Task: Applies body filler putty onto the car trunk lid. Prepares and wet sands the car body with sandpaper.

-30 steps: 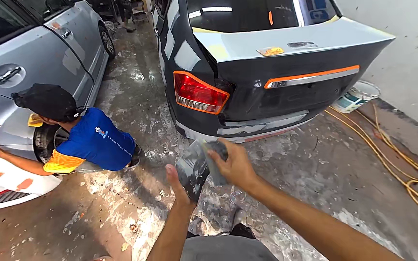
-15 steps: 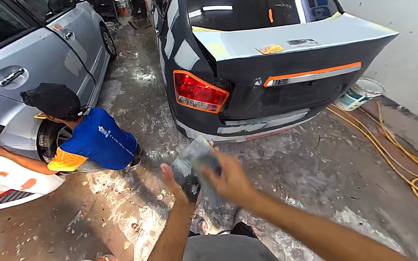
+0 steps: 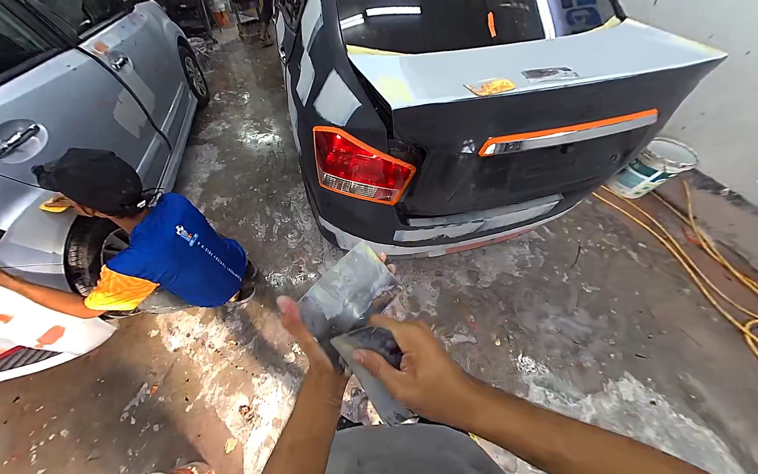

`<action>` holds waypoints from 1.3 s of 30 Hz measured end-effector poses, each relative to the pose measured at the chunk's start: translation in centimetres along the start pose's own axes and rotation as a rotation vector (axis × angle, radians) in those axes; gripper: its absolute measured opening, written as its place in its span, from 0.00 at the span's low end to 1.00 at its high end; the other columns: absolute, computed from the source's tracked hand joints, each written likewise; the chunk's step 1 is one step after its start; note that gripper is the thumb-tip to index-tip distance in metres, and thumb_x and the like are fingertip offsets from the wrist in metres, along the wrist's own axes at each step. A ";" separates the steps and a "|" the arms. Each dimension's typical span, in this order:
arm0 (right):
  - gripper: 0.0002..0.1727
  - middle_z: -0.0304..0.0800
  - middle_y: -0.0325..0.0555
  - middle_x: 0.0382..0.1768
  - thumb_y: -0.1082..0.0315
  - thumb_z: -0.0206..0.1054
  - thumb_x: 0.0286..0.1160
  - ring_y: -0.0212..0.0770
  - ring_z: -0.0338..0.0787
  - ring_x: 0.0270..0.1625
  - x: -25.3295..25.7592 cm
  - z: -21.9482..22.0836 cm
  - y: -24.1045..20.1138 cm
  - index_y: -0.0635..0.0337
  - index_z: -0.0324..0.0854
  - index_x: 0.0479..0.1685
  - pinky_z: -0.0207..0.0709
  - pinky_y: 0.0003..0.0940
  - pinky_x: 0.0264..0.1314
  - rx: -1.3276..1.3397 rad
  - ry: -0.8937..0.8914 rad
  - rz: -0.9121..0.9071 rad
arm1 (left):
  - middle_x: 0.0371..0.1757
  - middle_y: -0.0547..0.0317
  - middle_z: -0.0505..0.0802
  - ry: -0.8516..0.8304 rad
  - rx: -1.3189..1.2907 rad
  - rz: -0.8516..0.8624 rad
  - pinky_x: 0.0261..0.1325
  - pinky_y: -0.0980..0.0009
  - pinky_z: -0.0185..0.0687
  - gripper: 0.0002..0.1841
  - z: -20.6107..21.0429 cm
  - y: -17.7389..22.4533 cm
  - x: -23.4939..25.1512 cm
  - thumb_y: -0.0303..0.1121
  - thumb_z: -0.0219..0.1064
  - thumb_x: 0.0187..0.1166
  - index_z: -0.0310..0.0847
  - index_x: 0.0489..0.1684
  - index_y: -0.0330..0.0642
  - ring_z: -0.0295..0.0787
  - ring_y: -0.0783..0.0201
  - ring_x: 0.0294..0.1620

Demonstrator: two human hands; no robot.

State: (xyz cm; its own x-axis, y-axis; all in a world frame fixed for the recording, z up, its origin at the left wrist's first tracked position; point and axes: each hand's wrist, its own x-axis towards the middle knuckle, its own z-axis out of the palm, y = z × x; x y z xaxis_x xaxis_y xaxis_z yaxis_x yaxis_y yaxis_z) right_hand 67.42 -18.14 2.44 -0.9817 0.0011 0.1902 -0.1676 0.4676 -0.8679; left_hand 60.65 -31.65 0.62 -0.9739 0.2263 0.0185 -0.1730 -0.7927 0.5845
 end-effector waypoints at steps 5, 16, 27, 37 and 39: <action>0.15 0.92 0.44 0.33 0.57 0.70 0.80 0.38 0.93 0.35 2.8 -1.7 1.8 0.59 0.85 0.54 0.90 0.42 0.41 -0.098 0.110 0.034 | 0.42 0.63 0.97 -0.084 -0.041 -0.041 0.48 0.61 0.94 0.34 -0.7 -0.3 0.2 0.74 0.74 0.52 0.91 0.46 0.58 0.96 0.66 0.44; 0.16 0.92 0.45 0.32 0.56 0.69 0.81 0.37 0.92 0.34 3.6 -1.5 1.7 0.60 0.88 0.52 0.89 0.40 0.40 -0.110 0.053 -0.046 | 0.41 0.63 0.97 -0.068 0.041 -0.072 0.49 0.62 0.94 0.36 -0.8 -0.7 -1.1 0.76 0.73 0.51 0.91 0.46 0.56 0.96 0.67 0.44; 0.16 0.89 0.46 0.29 0.56 0.68 0.81 0.37 0.90 0.31 3.2 -0.6 -0.2 0.61 0.85 0.50 0.86 0.39 0.36 -0.092 0.032 -0.106 | 0.40 0.64 0.97 -0.043 0.046 -0.027 0.46 0.65 0.93 0.36 -0.1 -0.4 -0.8 0.78 0.72 0.49 0.92 0.44 0.58 0.96 0.69 0.42; 0.14 0.91 0.47 0.31 0.59 0.70 0.80 0.40 0.92 0.32 5.7 -2.5 0.7 0.60 0.86 0.51 0.88 0.44 0.37 -0.136 0.026 -0.110 | 0.42 0.61 0.96 -0.012 0.029 -0.043 0.49 0.59 0.94 0.40 -0.3 -1.0 -1.1 0.77 0.75 0.46 0.89 0.48 0.55 0.95 0.65 0.45; 0.13 0.89 0.44 0.29 0.59 0.69 0.80 0.37 0.90 0.30 5.3 -1.8 -0.1 0.59 0.85 0.49 0.87 0.40 0.34 -0.098 0.023 -0.133 | 0.39 0.65 0.97 -0.040 0.043 0.005 0.44 0.65 0.94 0.35 0.0 -1.0 -0.8 0.76 0.73 0.50 0.91 0.43 0.57 0.96 0.69 0.40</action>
State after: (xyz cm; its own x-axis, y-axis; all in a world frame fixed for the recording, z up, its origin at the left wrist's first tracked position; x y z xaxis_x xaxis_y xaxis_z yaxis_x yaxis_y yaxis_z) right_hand 62.43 -16.61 4.30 -0.9488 -0.0468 0.3124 -0.2857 0.5493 -0.7853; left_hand 61.57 -30.99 0.04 -0.9679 0.2454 0.0536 -0.1607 -0.7688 0.6190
